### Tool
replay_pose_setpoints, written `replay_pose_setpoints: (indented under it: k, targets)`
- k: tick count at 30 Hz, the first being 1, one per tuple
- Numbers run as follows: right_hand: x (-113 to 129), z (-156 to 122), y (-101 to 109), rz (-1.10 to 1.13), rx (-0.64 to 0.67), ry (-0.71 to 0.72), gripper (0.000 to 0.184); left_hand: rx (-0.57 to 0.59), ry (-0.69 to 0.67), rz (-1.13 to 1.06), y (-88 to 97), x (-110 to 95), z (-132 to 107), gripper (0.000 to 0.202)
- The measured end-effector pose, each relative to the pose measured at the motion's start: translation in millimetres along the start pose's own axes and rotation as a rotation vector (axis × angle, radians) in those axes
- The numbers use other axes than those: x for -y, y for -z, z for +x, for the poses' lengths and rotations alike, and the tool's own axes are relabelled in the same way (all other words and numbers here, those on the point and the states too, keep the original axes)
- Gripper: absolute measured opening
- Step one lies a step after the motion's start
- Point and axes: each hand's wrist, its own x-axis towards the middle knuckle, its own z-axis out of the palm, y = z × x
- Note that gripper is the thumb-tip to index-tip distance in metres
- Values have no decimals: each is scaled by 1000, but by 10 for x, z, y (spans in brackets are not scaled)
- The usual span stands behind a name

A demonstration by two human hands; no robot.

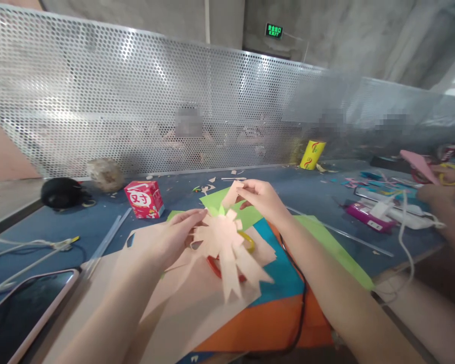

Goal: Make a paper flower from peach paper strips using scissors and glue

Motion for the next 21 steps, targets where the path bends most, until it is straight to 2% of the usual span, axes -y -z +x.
replay_pose_setpoints:
  k: [6,9,12,17,21]
  targets:
    - [29,-66,-122,44,241,-94,12,84,-62,396,-96,-11,-63,35]
    - [-6,-87,-176,26,296,-88,12,71,-119,414,-156,-8,-71,47]
    - [-25,-101,-209,25,321,-104,11,51,-161,430,-165,26,-57,53]
    - [-34,-129,-250,61,364,-197,11,87,-169,457,-138,47,-49,53]
    - [-35,-94,-220,104,255,-305,12,11,-194,460,-126,21,-38,51]
